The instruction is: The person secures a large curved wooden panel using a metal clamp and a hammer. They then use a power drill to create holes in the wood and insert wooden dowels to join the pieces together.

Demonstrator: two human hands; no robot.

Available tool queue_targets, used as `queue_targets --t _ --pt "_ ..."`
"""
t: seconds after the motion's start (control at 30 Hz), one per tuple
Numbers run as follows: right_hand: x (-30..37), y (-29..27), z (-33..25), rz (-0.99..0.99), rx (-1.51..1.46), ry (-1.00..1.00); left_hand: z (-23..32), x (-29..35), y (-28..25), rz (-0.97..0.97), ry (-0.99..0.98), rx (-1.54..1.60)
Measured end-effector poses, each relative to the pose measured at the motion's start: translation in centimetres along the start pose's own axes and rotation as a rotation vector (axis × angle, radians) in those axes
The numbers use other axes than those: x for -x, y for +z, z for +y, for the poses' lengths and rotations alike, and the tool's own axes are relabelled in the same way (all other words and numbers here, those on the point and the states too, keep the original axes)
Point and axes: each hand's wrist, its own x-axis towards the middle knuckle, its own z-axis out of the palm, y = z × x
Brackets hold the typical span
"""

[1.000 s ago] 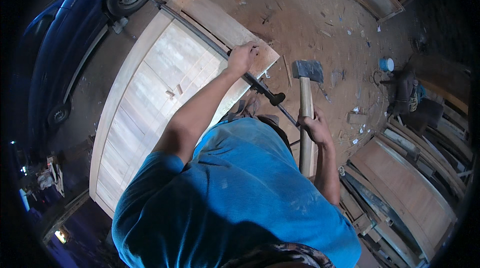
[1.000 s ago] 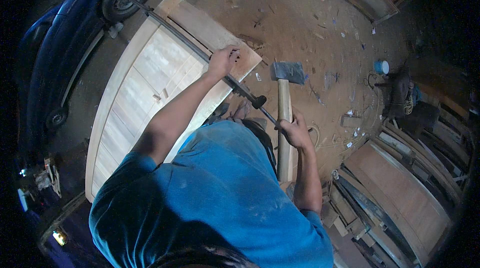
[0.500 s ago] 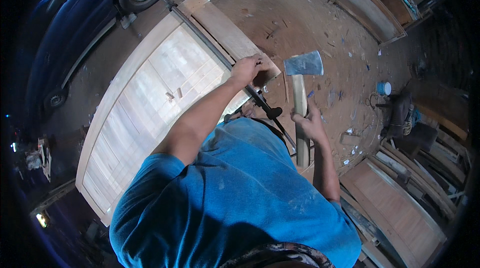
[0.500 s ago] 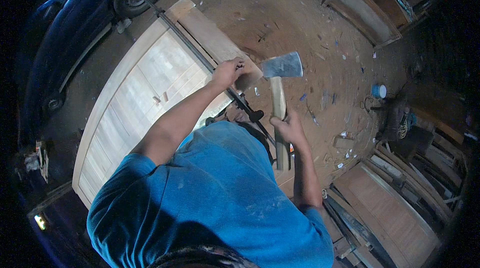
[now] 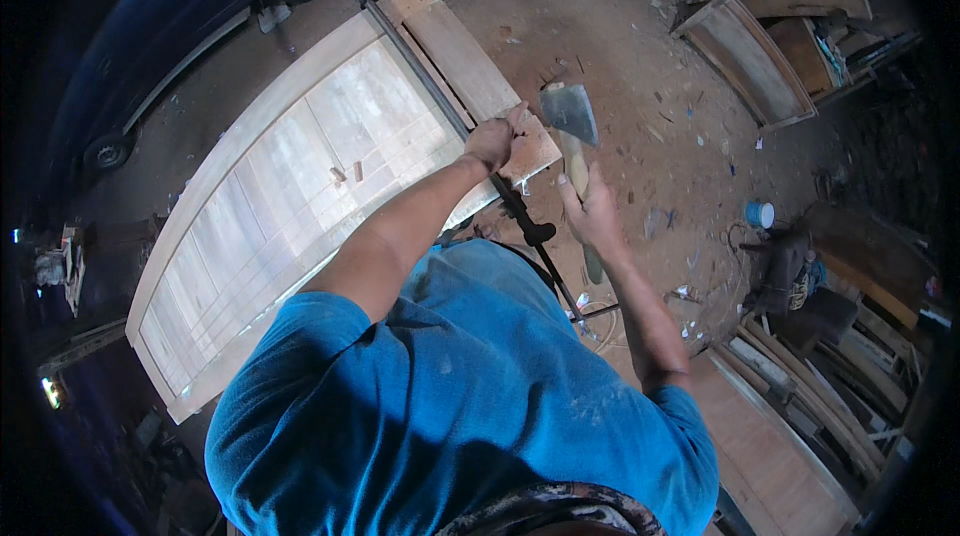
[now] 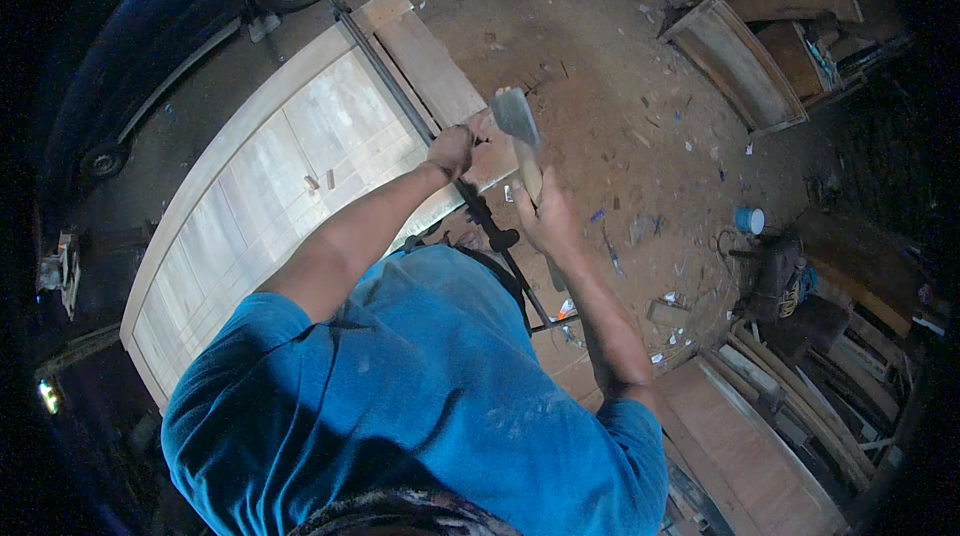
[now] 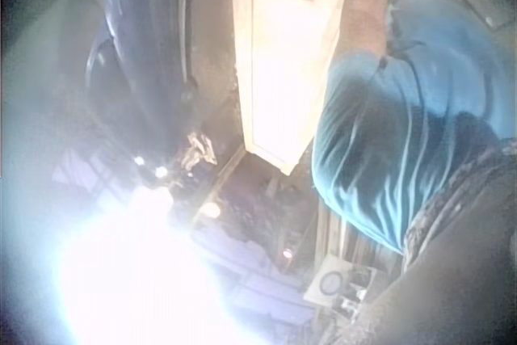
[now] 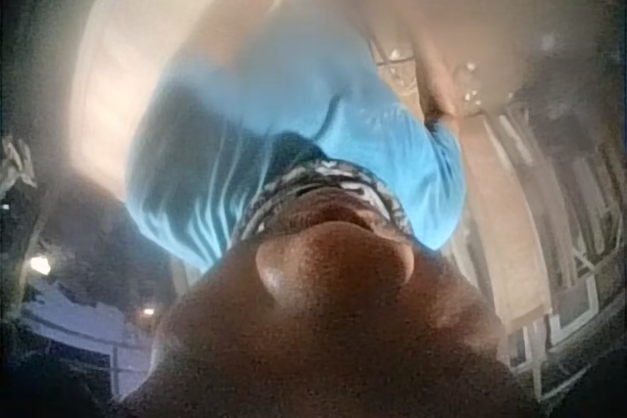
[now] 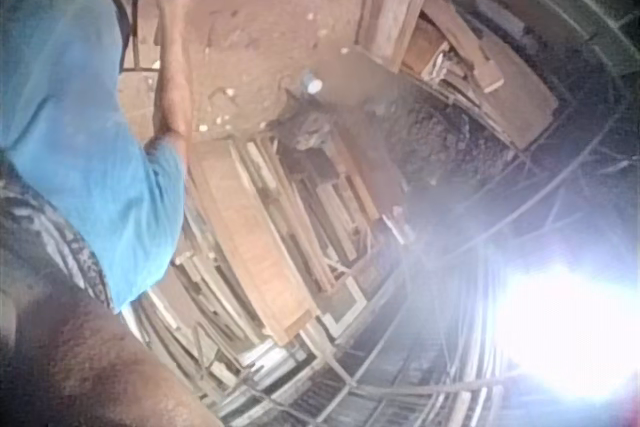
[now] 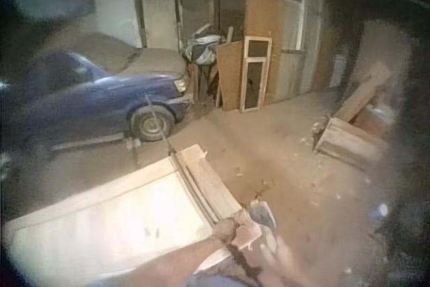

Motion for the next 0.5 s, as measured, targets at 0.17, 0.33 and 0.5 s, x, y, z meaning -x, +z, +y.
queue_targets --t 0.17,0.33,0.5 --pt "-2.1 1.9 3.2 -0.186 0.257 0.061 0.2 0.3 -0.4 -0.036 -0.023 0.151" --pt "-1.5 0.7 2.6 -0.085 -0.18 0.188 0.5 0.0 -0.6 -0.048 -0.047 -0.029" --pt "-0.9 0.4 2.4 0.073 -0.021 -0.062 0.2 -0.3 -0.1 -0.026 -0.029 0.055"
